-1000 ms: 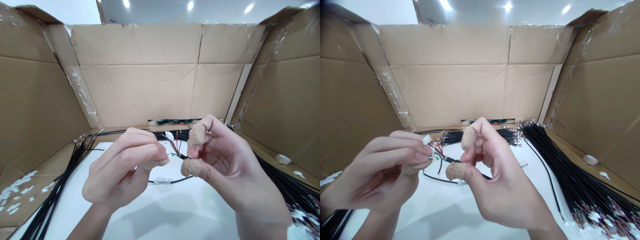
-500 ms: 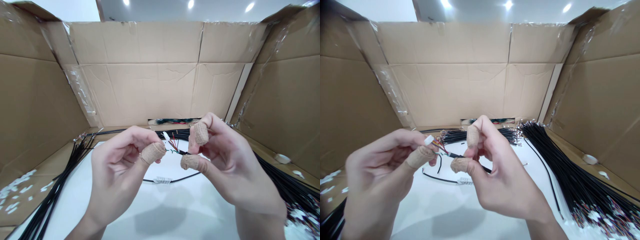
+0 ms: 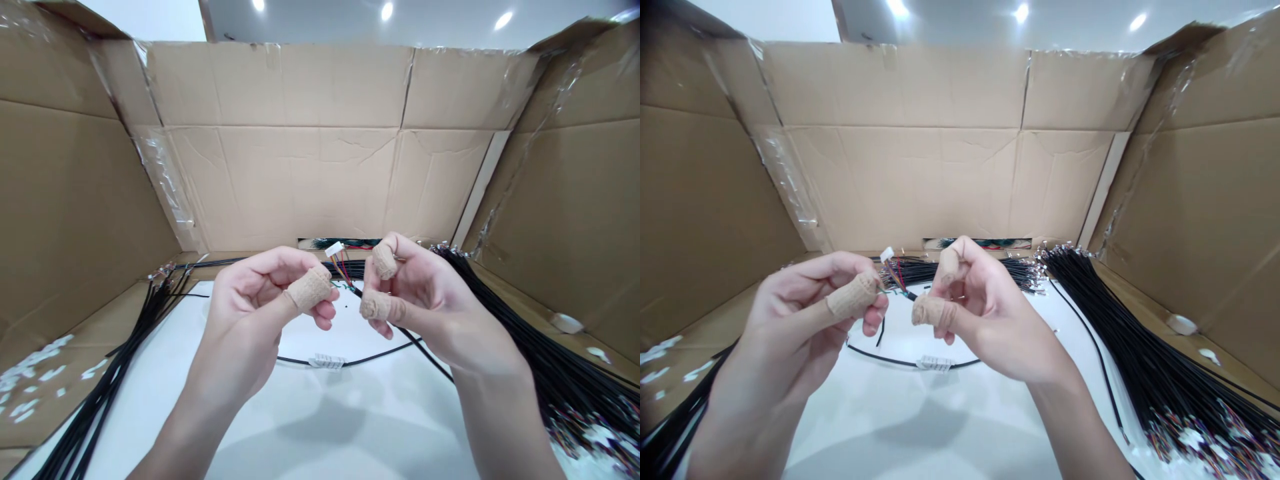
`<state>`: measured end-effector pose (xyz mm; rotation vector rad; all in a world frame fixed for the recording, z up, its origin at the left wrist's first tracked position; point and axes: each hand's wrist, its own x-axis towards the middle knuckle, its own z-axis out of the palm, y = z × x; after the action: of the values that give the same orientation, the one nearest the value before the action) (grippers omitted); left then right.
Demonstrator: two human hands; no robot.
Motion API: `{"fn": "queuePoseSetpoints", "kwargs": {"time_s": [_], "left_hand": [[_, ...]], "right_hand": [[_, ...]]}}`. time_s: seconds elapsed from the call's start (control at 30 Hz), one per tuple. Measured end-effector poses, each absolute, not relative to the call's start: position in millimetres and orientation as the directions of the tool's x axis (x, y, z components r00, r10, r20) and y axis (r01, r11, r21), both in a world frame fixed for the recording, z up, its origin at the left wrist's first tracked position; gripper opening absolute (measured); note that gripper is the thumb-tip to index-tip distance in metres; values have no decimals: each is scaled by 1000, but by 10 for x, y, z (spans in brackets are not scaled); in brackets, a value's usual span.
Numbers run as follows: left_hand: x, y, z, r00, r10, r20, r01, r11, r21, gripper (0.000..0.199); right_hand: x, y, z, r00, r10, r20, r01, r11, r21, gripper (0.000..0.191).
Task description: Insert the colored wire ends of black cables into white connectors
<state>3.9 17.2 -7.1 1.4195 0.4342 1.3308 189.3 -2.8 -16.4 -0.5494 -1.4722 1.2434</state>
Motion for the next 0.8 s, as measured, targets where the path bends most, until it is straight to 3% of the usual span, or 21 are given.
{"fn": "queuePoseSetpoints", "kwargs": {"time_s": [0.2, 0.4, 0.57, 0.8], "left_hand": [[53, 203, -53, 316, 835, 451, -409, -309, 859, 7], [-70, 181, -6, 331, 762, 557, -249, -499, 830, 17], [-94, 130, -8, 244, 693, 678, -89, -681, 727, 14], [-34, 70, -22, 56, 682, 729, 20, -731, 682, 20]], "right_hand": [[1861, -32, -177, -242, 877, 415, -148, 389, -909, 29], [1846, -38, -183, -247, 869, 429, -198, 388, -900, 29], [1841, -56, -166, -232, 864, 447, -233, 397, -888, 28], [1832, -75, -168, -213, 864, 457, -257, 401, -879, 30]]}}
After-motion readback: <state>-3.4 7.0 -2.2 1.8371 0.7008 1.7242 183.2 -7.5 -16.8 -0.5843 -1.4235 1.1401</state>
